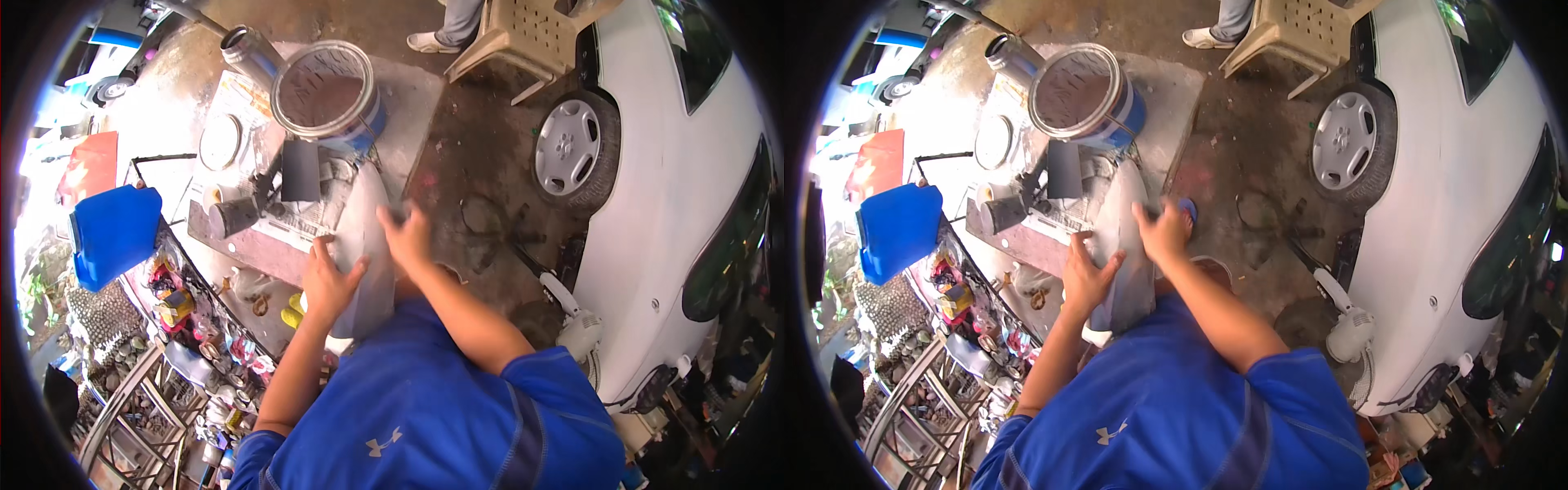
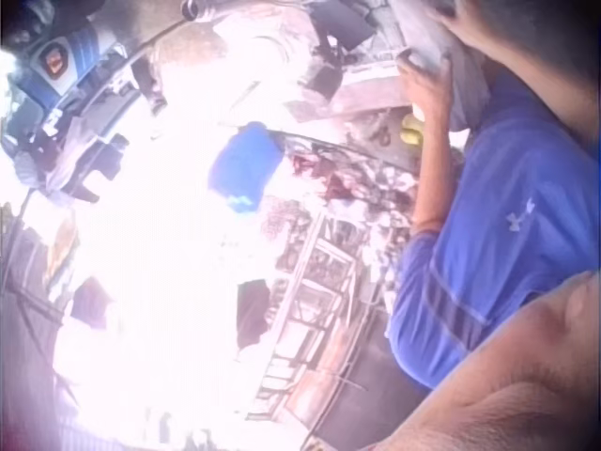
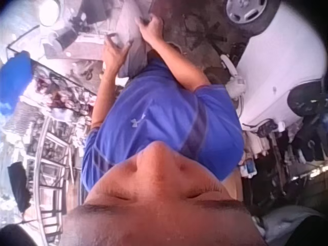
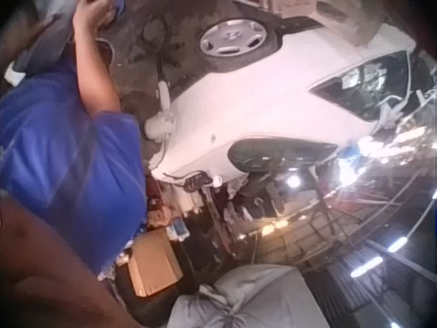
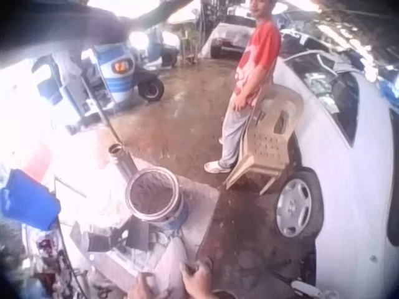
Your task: The person holds a grey car part on a table and uses a piece of sandpaper to scrub its surface, occasionally checking the texture with their fingers before picking up the part to inspect it.
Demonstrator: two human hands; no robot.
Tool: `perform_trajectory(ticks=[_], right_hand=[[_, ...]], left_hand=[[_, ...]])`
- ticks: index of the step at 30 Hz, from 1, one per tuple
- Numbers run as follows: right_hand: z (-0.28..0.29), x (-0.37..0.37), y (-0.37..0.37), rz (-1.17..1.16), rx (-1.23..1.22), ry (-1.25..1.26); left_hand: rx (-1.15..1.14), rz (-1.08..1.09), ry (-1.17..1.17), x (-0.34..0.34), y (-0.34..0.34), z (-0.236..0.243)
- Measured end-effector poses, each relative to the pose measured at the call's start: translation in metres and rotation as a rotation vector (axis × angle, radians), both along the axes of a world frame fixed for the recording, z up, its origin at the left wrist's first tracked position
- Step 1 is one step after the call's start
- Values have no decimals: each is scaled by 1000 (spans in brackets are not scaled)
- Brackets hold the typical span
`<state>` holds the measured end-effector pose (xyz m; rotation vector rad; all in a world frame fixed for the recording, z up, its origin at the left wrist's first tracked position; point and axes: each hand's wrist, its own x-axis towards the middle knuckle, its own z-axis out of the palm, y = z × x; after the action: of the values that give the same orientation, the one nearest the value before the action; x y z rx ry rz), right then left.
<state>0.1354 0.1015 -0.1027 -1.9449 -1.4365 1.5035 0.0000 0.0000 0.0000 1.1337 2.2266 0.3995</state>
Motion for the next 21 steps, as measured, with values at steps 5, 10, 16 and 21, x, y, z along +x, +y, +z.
perform_trajectory(ticks=[5,10,16,21], right_hand=[[-11,2,0,-4,291,76],[8,15,-23,-13,282,22],[19,-13,34,-111,129,39],[14,9,-34,109,528,131]], left_hand=[[33,-11,12,-2,-2,-3],[-20,-12,-35,7,0,-2],[-36,12,-25,0,4,7],[5,-19,-2,-4,5,2]])
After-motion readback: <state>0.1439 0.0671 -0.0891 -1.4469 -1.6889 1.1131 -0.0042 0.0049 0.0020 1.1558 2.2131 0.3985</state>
